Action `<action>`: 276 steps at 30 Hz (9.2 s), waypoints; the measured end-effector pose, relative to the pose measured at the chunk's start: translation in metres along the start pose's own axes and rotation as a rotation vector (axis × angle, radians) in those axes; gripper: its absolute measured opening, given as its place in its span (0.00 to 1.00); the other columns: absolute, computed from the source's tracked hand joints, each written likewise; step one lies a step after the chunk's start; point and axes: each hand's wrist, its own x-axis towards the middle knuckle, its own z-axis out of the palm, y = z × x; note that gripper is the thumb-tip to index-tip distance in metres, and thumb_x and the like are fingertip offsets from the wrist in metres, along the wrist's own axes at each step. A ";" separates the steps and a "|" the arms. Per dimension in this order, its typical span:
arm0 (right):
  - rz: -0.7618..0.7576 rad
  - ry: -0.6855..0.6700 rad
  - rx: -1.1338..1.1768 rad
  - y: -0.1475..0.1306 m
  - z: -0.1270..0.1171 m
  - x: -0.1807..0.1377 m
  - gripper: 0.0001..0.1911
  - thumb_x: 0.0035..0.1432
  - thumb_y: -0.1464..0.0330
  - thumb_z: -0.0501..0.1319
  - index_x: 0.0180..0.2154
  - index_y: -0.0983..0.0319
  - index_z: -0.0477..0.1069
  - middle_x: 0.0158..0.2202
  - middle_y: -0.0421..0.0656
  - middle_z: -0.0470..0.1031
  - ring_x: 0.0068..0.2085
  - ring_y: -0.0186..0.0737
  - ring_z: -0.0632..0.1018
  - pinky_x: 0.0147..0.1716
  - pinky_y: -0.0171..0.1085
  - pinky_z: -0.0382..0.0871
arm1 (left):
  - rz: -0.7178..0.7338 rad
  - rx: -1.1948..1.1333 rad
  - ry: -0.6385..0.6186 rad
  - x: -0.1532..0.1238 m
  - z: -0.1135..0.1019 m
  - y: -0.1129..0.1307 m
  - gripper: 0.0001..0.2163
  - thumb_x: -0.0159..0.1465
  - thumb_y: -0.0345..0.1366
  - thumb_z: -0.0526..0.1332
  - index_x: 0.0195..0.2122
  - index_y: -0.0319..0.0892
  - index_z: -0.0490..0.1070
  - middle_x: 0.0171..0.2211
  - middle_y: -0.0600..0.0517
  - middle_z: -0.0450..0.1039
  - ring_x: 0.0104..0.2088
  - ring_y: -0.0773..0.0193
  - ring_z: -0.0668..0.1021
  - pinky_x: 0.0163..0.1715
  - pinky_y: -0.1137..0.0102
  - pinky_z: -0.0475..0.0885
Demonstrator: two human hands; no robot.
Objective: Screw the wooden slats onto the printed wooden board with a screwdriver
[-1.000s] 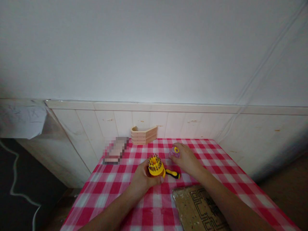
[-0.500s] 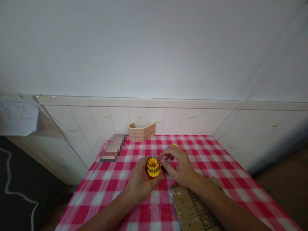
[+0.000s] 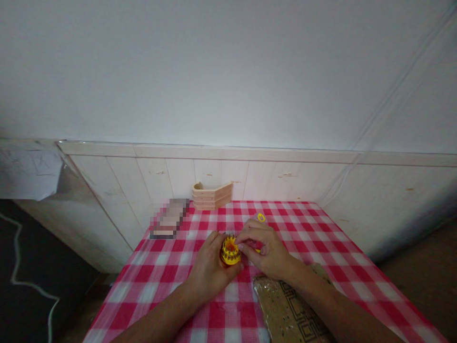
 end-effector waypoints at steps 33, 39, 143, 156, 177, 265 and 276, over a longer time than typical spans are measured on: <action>0.082 0.356 -0.239 0.028 0.004 -0.005 0.11 0.67 0.71 0.56 0.48 0.59 0.74 0.41 0.46 0.81 0.39 0.42 0.82 0.39 0.42 0.77 | 0.210 0.464 -0.143 0.020 -0.024 -0.043 0.11 0.67 0.31 0.58 0.43 0.45 0.81 0.39 0.46 0.72 0.41 0.55 0.73 0.42 0.62 0.70; 0.007 0.349 -0.247 0.022 0.005 -0.005 0.11 0.67 0.72 0.57 0.48 0.59 0.76 0.39 0.45 0.82 0.38 0.42 0.83 0.40 0.40 0.79 | 0.158 0.512 -0.173 0.022 -0.020 -0.030 0.11 0.68 0.27 0.54 0.42 0.39 0.78 0.40 0.45 0.73 0.41 0.57 0.75 0.44 0.64 0.72; 0.406 0.271 0.328 0.014 0.007 -0.001 0.07 0.63 0.67 0.56 0.37 0.58 0.72 0.27 0.37 0.68 0.28 0.36 0.71 0.29 0.36 0.67 | 0.122 -0.498 0.040 -0.002 0.000 0.003 0.10 0.75 0.42 0.49 0.41 0.45 0.64 0.43 0.48 0.68 0.43 0.60 0.71 0.43 0.67 0.68; 0.396 0.236 0.352 0.013 0.008 -0.002 0.09 0.64 0.60 0.61 0.41 0.58 0.73 0.34 0.42 0.80 0.35 0.40 0.81 0.39 0.41 0.77 | -0.029 -0.652 0.011 -0.005 0.002 -0.001 0.11 0.73 0.45 0.53 0.40 0.45 0.67 0.59 0.45 0.70 0.58 0.54 0.72 0.57 0.60 0.66; 0.292 0.072 0.265 0.001 -0.003 -0.002 0.04 0.58 0.65 0.66 0.32 0.59 0.75 0.28 0.41 0.76 0.29 0.37 0.75 0.29 0.37 0.68 | -0.052 -0.616 0.313 -0.002 -0.002 -0.014 0.12 0.71 0.46 0.57 0.43 0.43 0.72 0.45 0.48 0.75 0.46 0.57 0.76 0.46 0.64 0.70; 0.100 0.135 0.111 -0.005 0.010 -0.005 0.15 0.58 0.74 0.65 0.47 0.56 0.74 0.35 0.41 0.82 0.37 0.38 0.84 0.41 0.41 0.80 | 0.368 -0.123 0.294 -0.006 -0.004 -0.005 0.05 0.71 0.27 0.55 0.40 0.44 0.66 0.35 0.53 0.68 0.34 0.65 0.70 0.34 0.71 0.66; -0.051 0.127 -0.137 -0.010 0.011 -0.006 0.12 0.63 0.74 0.61 0.47 0.57 0.71 0.38 0.43 0.81 0.37 0.39 0.83 0.38 0.39 0.78 | 0.395 -0.058 0.321 -0.005 -0.002 -0.006 0.06 0.70 0.26 0.55 0.41 0.44 0.65 0.36 0.53 0.68 0.35 0.65 0.71 0.34 0.71 0.67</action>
